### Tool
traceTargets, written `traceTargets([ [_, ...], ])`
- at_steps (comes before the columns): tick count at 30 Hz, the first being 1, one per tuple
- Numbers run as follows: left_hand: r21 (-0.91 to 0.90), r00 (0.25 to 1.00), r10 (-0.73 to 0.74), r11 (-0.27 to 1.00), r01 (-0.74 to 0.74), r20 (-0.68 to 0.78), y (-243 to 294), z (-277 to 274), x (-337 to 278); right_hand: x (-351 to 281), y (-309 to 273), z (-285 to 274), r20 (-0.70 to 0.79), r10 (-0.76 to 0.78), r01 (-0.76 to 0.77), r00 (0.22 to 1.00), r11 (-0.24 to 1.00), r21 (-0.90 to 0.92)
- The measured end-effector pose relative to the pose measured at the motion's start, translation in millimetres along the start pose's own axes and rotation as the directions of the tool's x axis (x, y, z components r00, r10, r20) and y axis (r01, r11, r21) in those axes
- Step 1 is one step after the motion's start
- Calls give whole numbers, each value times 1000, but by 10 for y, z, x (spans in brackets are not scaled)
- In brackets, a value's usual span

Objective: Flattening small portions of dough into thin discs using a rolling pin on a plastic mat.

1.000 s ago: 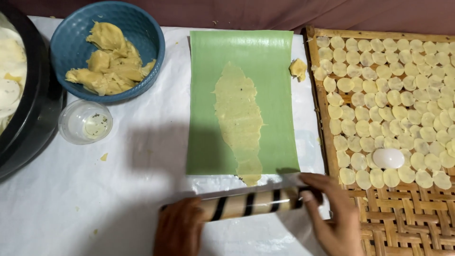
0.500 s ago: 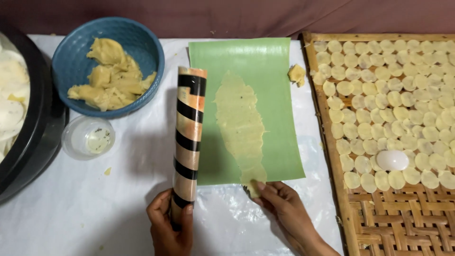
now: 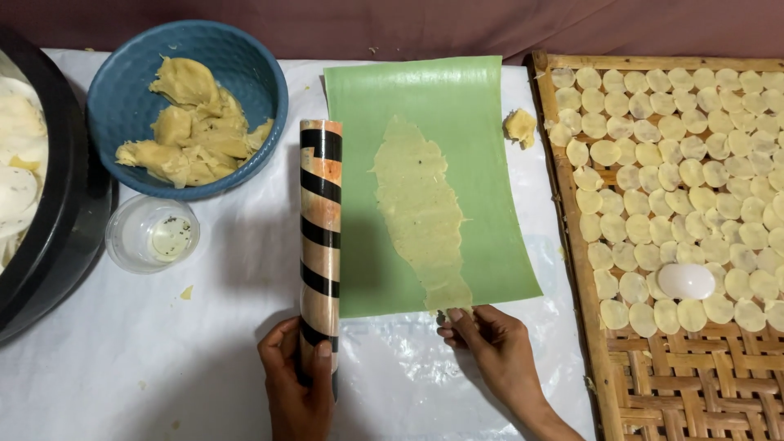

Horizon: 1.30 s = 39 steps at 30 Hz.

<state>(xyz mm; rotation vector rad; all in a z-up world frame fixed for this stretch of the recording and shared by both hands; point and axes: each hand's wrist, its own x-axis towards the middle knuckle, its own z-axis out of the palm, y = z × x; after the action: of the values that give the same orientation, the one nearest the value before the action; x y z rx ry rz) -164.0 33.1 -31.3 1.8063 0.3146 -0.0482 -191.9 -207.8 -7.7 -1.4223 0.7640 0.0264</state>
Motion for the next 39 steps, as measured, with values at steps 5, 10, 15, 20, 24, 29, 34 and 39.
traceTargets([
  [5,-13,1000,0,1000,0,14,-15,19,36,13,89,-138,59,10,-10,998,1000,-2],
  [10,-8,999,38,999,-37,34,-39,16,44,-70,-102,-161,253,-67,2,965,969,247],
  [15,43,1000,9,999,-9,2,-14,36,38,64,70,-219,140,-100,93,985,994,56],
  [20,37,997,-71,997,71,-19,61,55,36,-5,-169,-185,127,-26,62,992,956,-285],
  [24,48,999,-30,998,30,12,95,52,35,-126,-424,-201,434,-241,463,868,707,-534],
  [29,60,999,3,998,-5,35,84,66,37,-28,-757,-36,625,-381,705,681,573,-418],
  [34,38,998,47,998,-48,37,38,78,37,394,-659,163,572,-318,641,756,534,-550],
  [39,29,999,21,999,-22,32,59,77,42,500,-603,183,586,-476,755,656,416,-507],
])
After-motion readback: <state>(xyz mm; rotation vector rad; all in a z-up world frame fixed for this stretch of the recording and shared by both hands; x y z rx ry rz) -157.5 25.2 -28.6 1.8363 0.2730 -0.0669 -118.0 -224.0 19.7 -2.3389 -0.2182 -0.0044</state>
